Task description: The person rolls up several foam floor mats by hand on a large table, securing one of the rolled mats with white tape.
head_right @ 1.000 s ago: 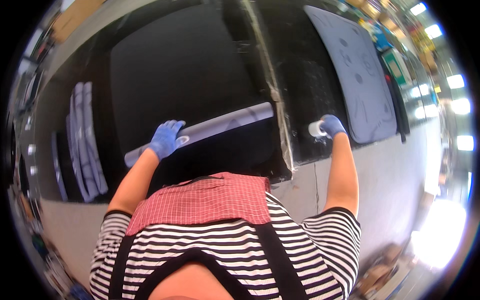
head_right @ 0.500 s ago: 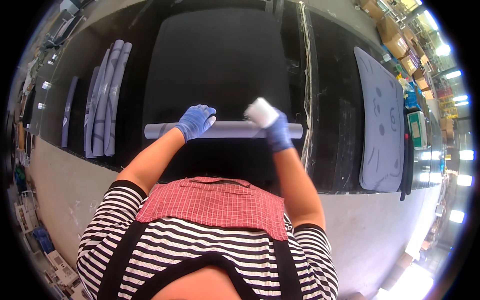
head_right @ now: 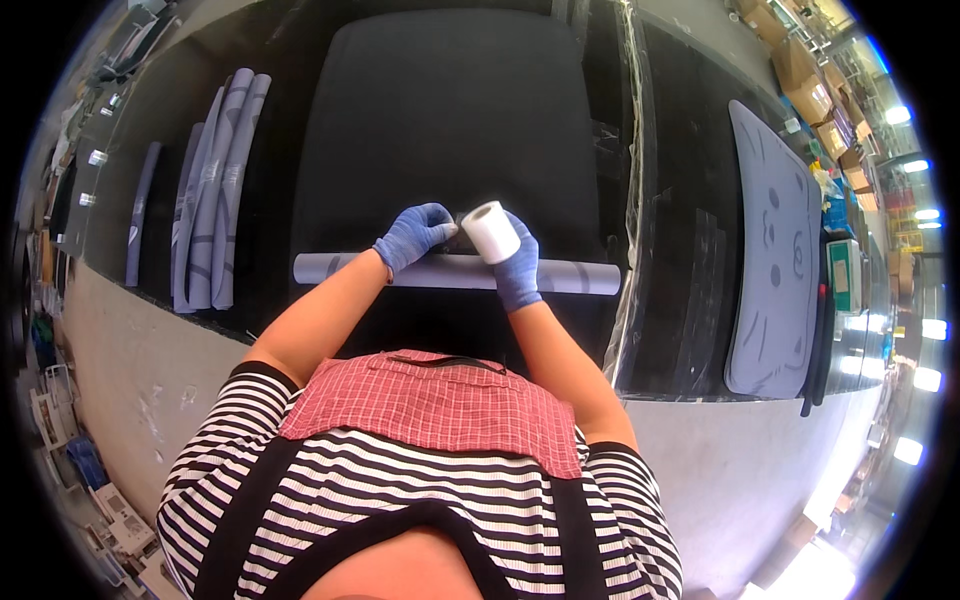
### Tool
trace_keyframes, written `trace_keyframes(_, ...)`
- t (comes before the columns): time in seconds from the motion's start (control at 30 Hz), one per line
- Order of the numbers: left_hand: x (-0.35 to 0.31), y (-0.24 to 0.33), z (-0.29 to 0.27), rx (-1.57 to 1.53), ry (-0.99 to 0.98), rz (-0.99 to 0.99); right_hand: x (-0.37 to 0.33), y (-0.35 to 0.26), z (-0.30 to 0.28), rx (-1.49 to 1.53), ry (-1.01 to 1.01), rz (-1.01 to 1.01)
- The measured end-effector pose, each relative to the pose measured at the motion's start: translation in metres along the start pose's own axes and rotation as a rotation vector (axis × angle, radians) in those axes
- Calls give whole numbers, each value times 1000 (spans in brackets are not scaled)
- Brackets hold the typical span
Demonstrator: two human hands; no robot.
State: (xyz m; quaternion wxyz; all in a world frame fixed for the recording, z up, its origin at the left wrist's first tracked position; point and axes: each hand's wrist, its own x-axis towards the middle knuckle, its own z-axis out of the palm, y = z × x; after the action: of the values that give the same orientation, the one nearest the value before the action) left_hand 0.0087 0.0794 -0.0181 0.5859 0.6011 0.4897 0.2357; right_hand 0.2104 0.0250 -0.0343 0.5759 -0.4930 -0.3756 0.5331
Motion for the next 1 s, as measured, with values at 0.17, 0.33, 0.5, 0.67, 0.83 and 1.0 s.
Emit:
trace_keyframes(0.17, 7, 14, 0, 914, -305, 123, -45, 2, -1, 292, -107, 34)
trace_keyframes(0.33, 4, 33, -22, 797, -586, -2, -17, 12, 3, -130, -83, -152)
trace_keyframes(0.5, -57, 31, -3, 939, -65, 160, 38, -5, 15, -450, -60, -156)
trace_keyframes(0.67, -83, 1, 31, 1212, 136, 191, 65, -10, 22, -519, -193, -83)
trace_keyframes(0.83, -44, 7, 25, 1186, 144, 84, 77, -15, 20, -348, -228, 102)
trace_keyframes(1.0, -9, 25, 7, 1295, 14, 3, 62, -29, 23, -288, -347, -101)
